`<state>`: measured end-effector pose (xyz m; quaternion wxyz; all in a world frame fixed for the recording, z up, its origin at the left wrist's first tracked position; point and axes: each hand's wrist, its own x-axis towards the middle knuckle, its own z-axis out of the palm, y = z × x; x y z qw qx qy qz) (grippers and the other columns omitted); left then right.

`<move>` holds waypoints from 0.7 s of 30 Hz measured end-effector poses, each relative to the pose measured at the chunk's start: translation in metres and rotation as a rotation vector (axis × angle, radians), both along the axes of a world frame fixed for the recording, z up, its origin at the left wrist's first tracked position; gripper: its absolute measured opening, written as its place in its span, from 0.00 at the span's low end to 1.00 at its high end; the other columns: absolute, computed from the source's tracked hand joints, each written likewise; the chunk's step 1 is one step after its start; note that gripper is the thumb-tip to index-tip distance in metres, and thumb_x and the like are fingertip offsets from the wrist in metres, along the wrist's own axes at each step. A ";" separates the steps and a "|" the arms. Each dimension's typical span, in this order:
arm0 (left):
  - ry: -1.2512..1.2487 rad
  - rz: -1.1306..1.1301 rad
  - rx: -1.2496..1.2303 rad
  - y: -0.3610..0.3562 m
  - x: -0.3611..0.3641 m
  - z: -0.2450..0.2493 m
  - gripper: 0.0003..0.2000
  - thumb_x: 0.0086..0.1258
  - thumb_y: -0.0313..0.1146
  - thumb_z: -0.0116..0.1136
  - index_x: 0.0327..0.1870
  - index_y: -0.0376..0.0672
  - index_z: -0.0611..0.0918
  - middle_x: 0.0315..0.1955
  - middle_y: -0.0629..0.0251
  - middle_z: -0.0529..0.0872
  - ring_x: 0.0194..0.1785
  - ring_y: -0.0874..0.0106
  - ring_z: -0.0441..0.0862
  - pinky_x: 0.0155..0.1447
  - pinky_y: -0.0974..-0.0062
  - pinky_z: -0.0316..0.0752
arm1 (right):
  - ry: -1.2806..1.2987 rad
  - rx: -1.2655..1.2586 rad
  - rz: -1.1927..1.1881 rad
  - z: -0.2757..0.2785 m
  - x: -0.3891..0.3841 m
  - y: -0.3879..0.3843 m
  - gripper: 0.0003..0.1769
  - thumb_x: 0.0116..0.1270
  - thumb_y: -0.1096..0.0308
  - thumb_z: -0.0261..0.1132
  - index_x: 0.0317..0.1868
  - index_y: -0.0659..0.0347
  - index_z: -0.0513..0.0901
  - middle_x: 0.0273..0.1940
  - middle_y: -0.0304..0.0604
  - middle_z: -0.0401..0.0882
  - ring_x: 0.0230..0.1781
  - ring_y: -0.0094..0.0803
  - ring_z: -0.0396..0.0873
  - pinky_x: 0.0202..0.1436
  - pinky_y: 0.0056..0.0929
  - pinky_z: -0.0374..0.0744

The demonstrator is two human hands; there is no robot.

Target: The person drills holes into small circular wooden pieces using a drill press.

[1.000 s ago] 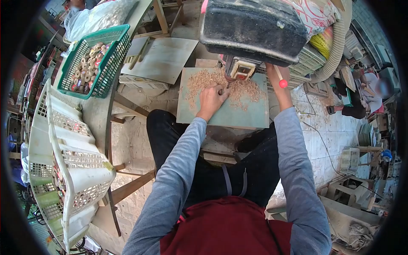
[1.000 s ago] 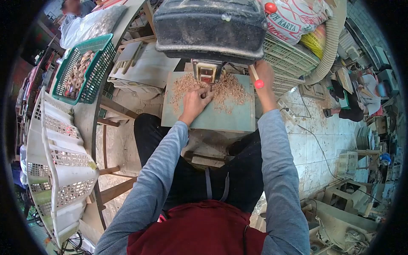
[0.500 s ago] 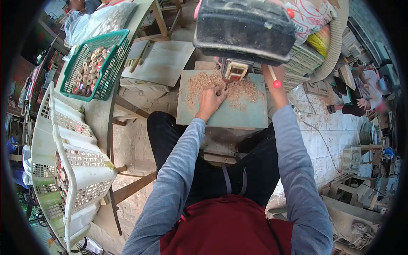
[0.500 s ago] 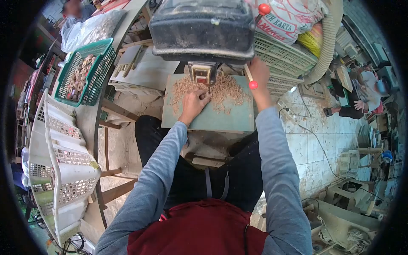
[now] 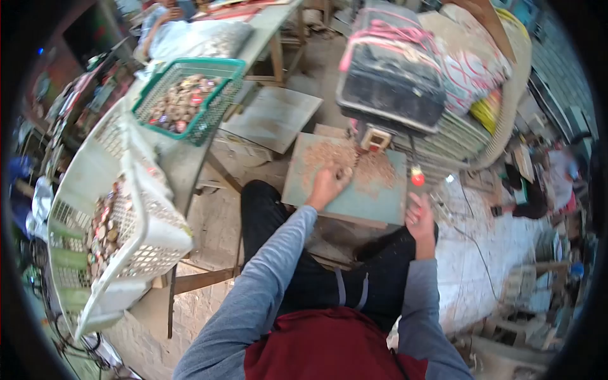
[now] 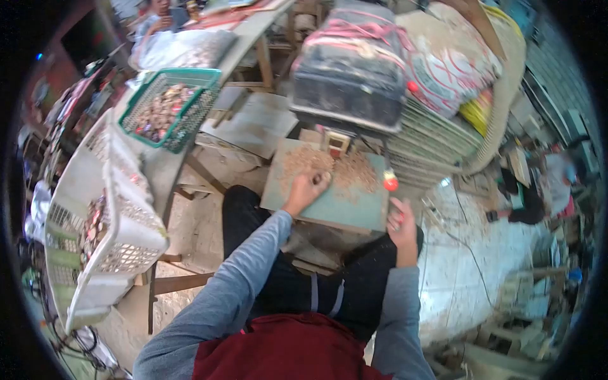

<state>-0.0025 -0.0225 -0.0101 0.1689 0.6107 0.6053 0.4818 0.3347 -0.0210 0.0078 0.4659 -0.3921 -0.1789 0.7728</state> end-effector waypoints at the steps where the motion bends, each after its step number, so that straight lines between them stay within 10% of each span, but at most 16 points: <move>1: -0.052 0.027 0.031 -0.014 0.001 0.013 0.12 0.65 0.38 0.68 0.42 0.38 0.88 0.26 0.59 0.81 0.29 0.64 0.79 0.38 0.69 0.75 | 0.076 -0.048 -0.073 -0.002 0.005 0.002 0.29 0.78 0.40 0.54 0.59 0.57 0.79 0.18 0.26 0.57 0.16 0.20 0.56 0.18 0.23 0.57; 5: -0.135 0.117 -0.008 -0.038 -0.016 0.040 0.12 0.68 0.39 0.67 0.42 0.37 0.88 0.23 0.66 0.78 0.28 0.67 0.78 0.39 0.69 0.75 | 0.143 0.017 -0.150 -0.024 0.019 0.013 0.23 0.76 0.43 0.58 0.55 0.53 0.80 0.18 0.27 0.58 0.16 0.21 0.57 0.19 0.23 0.57; 13: -1.688 -0.080 0.395 -0.006 -0.116 0.258 0.30 0.71 0.61 0.60 0.60 0.42 0.76 0.26 0.79 0.72 0.30 0.82 0.67 0.39 0.79 0.66 | 0.057 0.027 -0.167 -0.015 0.006 0.016 0.17 0.74 0.51 0.60 0.53 0.53 0.81 0.23 0.30 0.65 0.19 0.23 0.60 0.22 0.23 0.59; 21: -1.306 0.004 -0.190 -0.038 -0.036 0.116 0.16 0.76 0.47 0.57 0.49 0.43 0.82 0.23 0.77 0.73 0.27 0.80 0.69 0.34 0.80 0.65 | 0.108 0.174 -0.173 -0.023 0.014 0.007 0.17 0.69 0.72 0.61 0.58 0.59 0.78 0.45 0.45 0.79 0.31 0.26 0.71 0.32 0.24 0.72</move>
